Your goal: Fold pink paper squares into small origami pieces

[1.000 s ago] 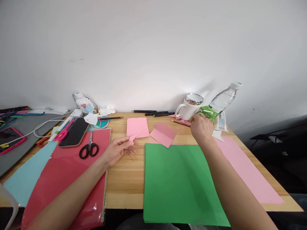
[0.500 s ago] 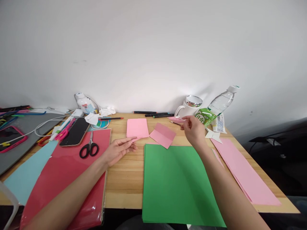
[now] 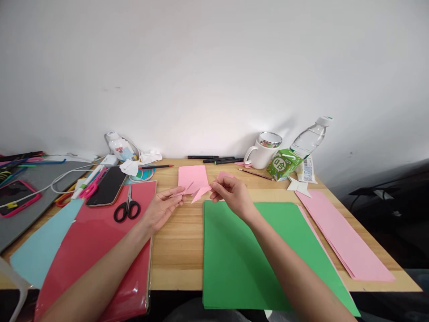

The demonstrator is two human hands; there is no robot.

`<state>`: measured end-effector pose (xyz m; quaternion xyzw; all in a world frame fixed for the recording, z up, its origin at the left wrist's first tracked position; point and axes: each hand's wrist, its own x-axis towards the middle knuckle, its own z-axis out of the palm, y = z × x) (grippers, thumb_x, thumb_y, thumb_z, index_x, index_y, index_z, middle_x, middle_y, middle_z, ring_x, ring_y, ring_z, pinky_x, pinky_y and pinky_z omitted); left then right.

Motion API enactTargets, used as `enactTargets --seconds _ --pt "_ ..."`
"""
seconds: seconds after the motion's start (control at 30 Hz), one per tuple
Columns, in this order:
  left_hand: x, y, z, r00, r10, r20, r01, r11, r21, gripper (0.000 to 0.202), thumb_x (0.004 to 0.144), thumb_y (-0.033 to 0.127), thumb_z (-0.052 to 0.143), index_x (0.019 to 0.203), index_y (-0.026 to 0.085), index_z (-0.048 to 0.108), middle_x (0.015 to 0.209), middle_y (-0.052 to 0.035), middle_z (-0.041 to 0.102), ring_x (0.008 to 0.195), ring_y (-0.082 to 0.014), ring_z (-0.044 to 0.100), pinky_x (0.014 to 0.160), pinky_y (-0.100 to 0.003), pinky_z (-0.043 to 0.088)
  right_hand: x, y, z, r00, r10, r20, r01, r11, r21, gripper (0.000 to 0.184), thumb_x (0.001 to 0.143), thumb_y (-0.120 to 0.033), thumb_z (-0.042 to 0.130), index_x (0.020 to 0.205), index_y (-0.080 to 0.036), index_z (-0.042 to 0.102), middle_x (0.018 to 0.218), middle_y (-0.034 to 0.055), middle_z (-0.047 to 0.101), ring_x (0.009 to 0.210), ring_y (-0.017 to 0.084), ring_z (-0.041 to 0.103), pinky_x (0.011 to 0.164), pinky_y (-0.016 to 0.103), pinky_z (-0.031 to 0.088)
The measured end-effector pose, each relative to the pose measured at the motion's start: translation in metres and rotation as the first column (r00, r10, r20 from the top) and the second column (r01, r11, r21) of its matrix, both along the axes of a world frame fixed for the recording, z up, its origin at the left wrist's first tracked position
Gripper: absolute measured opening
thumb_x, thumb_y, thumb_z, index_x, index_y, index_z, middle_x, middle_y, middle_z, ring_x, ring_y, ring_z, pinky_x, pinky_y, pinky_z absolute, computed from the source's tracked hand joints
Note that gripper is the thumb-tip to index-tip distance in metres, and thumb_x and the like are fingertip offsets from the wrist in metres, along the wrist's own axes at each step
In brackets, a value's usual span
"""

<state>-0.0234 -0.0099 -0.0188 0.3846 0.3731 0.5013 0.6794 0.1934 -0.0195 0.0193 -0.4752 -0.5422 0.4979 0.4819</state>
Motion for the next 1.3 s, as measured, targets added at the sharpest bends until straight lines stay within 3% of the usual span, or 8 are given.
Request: enactTargets --seconds 0.17,0.33,0.47,0.7,0.77,0.97,1.07,1.3 --pt "0.0 -0.002 0.002 1.0 -0.001 -0.01 0.001 1.0 0.024 0.029 0.055 0.02 0.083 0.083 0.018 0.074 0.086 -0.0041 0.073 0.081 -0.0141 0.063 0.072 -0.025 0.046 -0.005 0.002 -0.007 1.0 0.03 0.004 -0.03 0.999 0.044 0.037 0.068 -0.051 0.072 0.076 -0.016 0.064 0.062 0.0015 0.064 0.057 0.014 0.063 0.059 0.029 0.056" --pt "0.001 -0.002 0.002 0.999 -0.039 -0.005 0.039 0.994 0.1 0.03 0.066 0.035 0.079 0.091 0.018 0.074 0.091 -0.0066 0.073 0.082 -0.0139 0.062 0.068 -0.024 0.043 -0.012 0.004 -0.009 0.995 0.05 0.089 -0.057 0.996 0.075 0.035 0.073 -0.051 0.068 0.076 -0.016 0.062 0.064 0.0027 0.065 0.059 0.015 0.064 0.059 0.03 0.056" --pt "0.001 0.0 0.0 1.0 0.005 0.01 -0.006 0.993 0.12 0.028 0.07 0.036 0.076 0.089 0.017 0.074 0.096 -0.0081 0.073 0.077 -0.0134 0.061 0.067 -0.025 0.043 -0.018 0.004 -0.007 0.997 0.015 0.081 -0.021 0.997 0.074 0.038 0.074 -0.053 0.066 0.073 -0.015 0.061 0.062 0.0033 0.065 0.056 0.015 0.064 0.058 0.03 0.056" --pt "0.003 0.002 -0.001 0.992 0.027 0.121 -0.038 0.996 0.086 0.031 0.067 0.039 0.078 0.085 0.014 0.073 0.106 -0.012 0.07 0.097 -0.0228 0.064 0.086 -0.033 0.044 -0.037 -0.001 -0.012 0.996 -0.055 -0.068 0.06 0.996 0.073 0.038 0.072 -0.052 0.068 0.075 -0.015 0.062 0.063 0.0038 0.065 0.058 0.015 0.064 0.059 0.03 0.057" --pt "0.004 0.001 -0.001 0.99 0.038 0.137 -0.048 0.996 0.073 0.031 0.064 0.038 0.08 0.084 0.016 0.073 0.099 -0.0095 0.072 0.092 -0.0209 0.065 0.086 -0.033 0.045 -0.043 -0.002 -0.013 0.991 -0.078 -0.11 0.085 0.994 0.065 0.038 0.071 -0.053 0.069 0.075 -0.015 0.063 0.064 0.0038 0.065 0.058 0.016 0.064 0.059 0.031 0.057" --pt "0.007 -0.002 -0.001 0.995 0.031 0.092 -0.036 0.998 0.06 0.029 0.058 0.028 0.084 0.081 0.013 0.074 0.072 -0.0047 0.072 0.063 -0.0122 0.062 0.062 -0.024 0.046 -0.056 -0.004 -0.016 0.968 -0.116 -0.224 0.139 0.986 0.089 0.041 0.064 -0.045 0.077 0.089 -0.018 0.061 0.074 0.0013 0.062 0.068 0.015 0.064 0.068 0.031 0.056" --pt "0.007 -0.003 0.001 0.995 0.026 0.091 -0.031 0.998 0.049 0.024 0.057 0.029 0.084 0.073 0.013 0.073 0.071 -0.0039 0.071 0.063 -0.0117 0.061 0.062 -0.024 0.048 -0.06 -0.006 -0.022 0.968 -0.1 -0.23 0.126 0.986 0.104 0.051 0.057 -0.037 0.083 0.098 -0.021 0.057 0.082 -0.0005 0.058 0.072 0.014 0.063 0.067 0.029 0.055" --pt "0.004 -0.004 0.005 0.998 -0.001 0.056 0.0 1.0 0.007 0.028 0.053 0.032 0.086 0.069 0.013 0.073 0.072 -0.0054 0.072 0.063 -0.0155 0.065 0.064 -0.029 0.053 -0.067 -0.01 -0.028 0.968 -0.124 -0.22 0.135 0.99 0.036 0.053 0.061 -0.035 0.08 0.101 -0.022 0.047 0.077 -0.0013 0.061 0.075 0.016 0.063 0.066 0.03 0.054"
